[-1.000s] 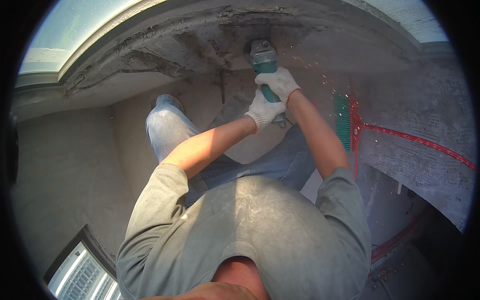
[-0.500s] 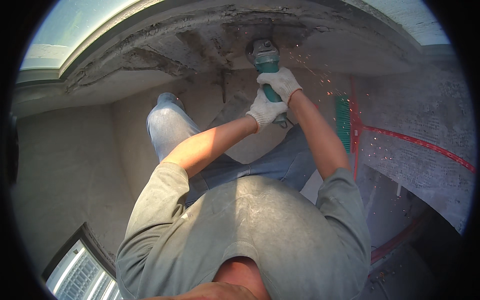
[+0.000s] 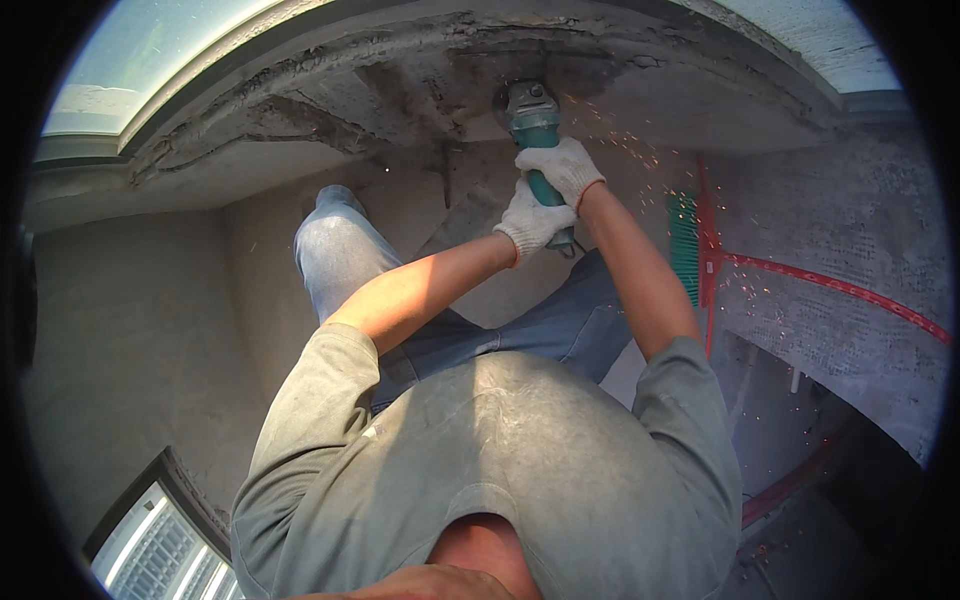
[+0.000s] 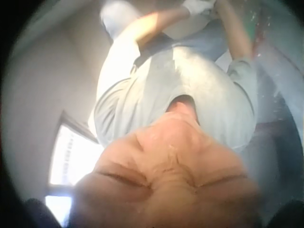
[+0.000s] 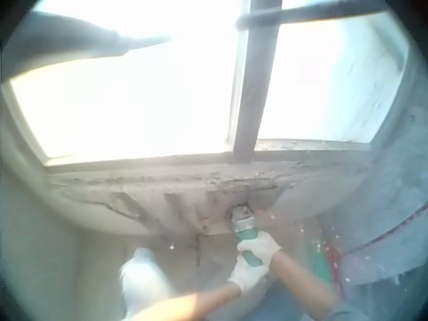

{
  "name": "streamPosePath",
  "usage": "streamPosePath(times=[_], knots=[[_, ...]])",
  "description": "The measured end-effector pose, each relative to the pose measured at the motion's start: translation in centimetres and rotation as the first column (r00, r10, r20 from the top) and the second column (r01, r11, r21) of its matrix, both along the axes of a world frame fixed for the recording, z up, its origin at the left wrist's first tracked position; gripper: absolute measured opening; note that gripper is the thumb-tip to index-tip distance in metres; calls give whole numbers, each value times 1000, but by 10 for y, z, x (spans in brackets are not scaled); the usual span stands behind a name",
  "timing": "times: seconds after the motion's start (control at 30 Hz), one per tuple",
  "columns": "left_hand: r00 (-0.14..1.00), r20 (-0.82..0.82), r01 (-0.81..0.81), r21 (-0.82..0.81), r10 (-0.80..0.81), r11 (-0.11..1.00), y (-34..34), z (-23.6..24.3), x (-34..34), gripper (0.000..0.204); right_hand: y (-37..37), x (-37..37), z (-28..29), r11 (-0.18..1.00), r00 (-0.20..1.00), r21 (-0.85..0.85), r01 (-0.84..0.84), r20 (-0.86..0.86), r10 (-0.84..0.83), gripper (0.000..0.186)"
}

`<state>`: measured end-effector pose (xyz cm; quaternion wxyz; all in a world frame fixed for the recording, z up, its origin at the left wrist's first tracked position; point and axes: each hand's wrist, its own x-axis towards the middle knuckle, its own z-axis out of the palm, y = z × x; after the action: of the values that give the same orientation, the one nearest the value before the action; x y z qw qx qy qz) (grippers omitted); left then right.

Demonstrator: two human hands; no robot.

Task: Grinding concrete under a window sill using an angle grinder and then chipping it away with a hammer.

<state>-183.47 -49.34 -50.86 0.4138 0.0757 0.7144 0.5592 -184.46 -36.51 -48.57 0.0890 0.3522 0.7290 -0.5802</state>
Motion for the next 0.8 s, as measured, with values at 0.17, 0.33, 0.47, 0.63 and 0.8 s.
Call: streamPosePath(times=[0.17,0.33,0.47,0.63,0.8], knots=[[1000,-7,14,-3,-14,1000,0,0,1,102,-1,0,1,1000,1000,-5,11,20,-11,36],[1000,-25,5,31,-4,1000,1,-2,1,101,2,0,0,1000,1000,-14,-9,12,9,36],[1000,-16,2,3,-2,1000,3,-6,1,100,5,0,-9,1000,1000,-4,-5,8,5,33],[1000,15,16,13,-17,1000,4,-9,2,98,5,0,-12,999,1000,-51,-11,-10,11,34],[1000,-8,-14,10,14,1000,6,-8,4,98,2,2,1,999,1000,33,-2,2,2,34]])
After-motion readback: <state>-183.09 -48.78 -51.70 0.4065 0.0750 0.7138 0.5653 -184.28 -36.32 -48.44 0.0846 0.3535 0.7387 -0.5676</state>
